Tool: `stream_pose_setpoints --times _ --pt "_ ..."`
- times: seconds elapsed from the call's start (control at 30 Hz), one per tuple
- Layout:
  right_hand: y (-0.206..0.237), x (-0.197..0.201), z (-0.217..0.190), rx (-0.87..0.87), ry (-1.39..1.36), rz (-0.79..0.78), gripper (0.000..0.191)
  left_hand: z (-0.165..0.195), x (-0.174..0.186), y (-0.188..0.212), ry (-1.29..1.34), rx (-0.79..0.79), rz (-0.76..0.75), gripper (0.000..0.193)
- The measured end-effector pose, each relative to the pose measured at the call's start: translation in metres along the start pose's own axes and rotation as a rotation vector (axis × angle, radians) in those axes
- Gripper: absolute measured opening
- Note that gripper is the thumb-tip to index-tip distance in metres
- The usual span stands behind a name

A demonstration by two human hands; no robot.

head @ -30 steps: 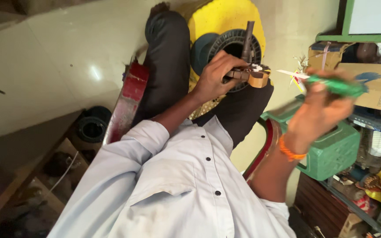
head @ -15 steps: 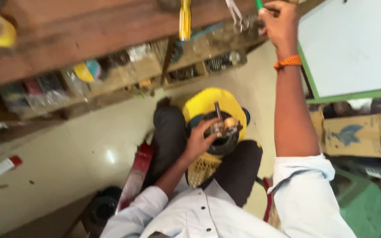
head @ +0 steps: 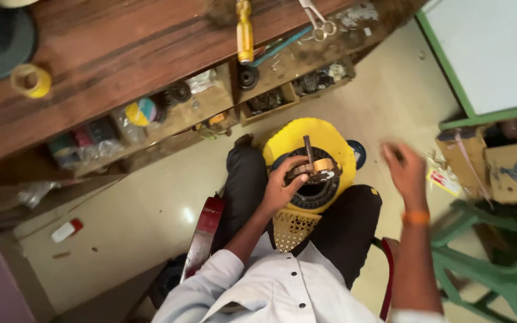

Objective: The person sits on a chair with an electric motor stator resting on their lap and works on its copper windings, pressing and arranging the coil wires by hand. They then pick up a screwdriver, carry the stator to a workbench, and handle a red wire at the bench.

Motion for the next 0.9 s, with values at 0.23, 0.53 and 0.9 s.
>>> stream_pose_setpoints --times 0.23,0.53,0.9 --pt "0.182 0.011 0.086 -0.56 -0.394 0.049 0.02 0.006 -0.004 -0.002 0.283 -0.019 -0.025 0.067" --pt "0.177 0.007 0.076 -0.369 -0.156 -0.207 0.029 0.025 -0.024 -0.005 -0.073 -0.108 0.097 0.039" --pt "0.104 -0.059 0.049 -0.012 -0.007 -0.531 0.033 0.06 -0.006 0.04 -0.499 -0.414 0.415 0.029"
Point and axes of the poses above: each hand's wrist, its own y-axis away from the middle knuckle, its own x-axis out of the back of the hand, z = x × y, the point moved 1 cm from there along -y, towards the middle knuckle, and after that the axes turned 14 degrees about y, right-handed, at the moved point
